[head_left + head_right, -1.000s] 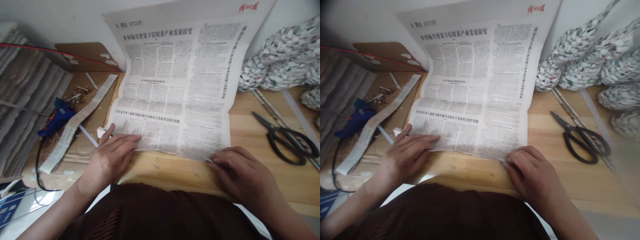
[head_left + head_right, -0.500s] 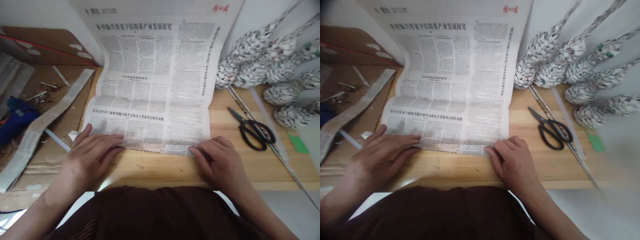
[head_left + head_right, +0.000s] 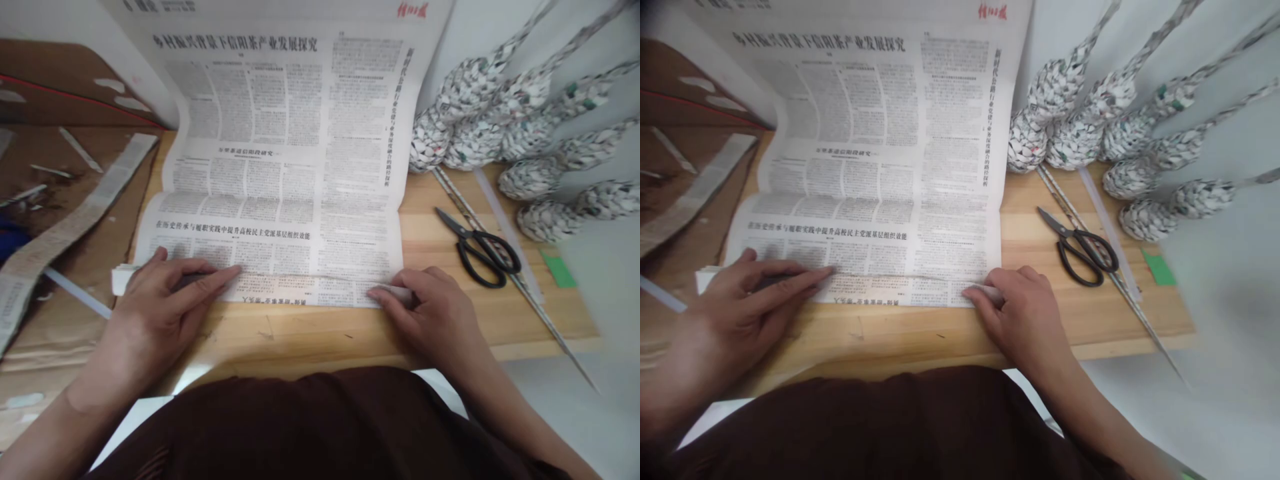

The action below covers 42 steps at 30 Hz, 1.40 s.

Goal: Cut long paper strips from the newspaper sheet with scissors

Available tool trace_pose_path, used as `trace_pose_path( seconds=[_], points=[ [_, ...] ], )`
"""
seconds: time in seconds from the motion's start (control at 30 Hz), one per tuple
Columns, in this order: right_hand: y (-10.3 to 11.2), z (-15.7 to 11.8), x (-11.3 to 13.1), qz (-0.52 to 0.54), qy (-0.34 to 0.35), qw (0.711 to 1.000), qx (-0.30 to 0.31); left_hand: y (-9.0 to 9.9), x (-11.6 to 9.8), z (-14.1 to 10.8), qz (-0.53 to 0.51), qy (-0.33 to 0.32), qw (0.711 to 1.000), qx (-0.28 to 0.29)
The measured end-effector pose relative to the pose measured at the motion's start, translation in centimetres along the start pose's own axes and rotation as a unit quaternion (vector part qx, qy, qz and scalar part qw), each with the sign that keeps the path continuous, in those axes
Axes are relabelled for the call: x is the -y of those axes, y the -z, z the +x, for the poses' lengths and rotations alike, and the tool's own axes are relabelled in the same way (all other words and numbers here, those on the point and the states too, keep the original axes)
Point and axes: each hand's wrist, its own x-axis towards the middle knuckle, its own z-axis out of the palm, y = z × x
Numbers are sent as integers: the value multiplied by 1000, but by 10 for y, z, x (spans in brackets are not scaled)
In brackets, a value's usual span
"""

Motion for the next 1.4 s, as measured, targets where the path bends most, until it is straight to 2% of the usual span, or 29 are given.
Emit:
trace_pose_path(
  seconds=[0.23,0.43,0.63,0.9,1.4],
  points=[
    [-3,-4,-2,8,-16,1000,-15,-2,6,-3,4,-6,1000,-9],
    [-4,-7,-2,10,-13,1000,-17,-2,10,-5,-4,13,1000,19],
    [-4,-7,-2,23,-24,999,-6,-4,16,-5,-27,-10,999,14],
    [-3,-4,-2,15,-17,1000,8,-1,13,0,4,-53,999,4],
    [-6,-4,-4,-20,13,999,-24,7,12,4,11,32,999,-21]
  ],
)
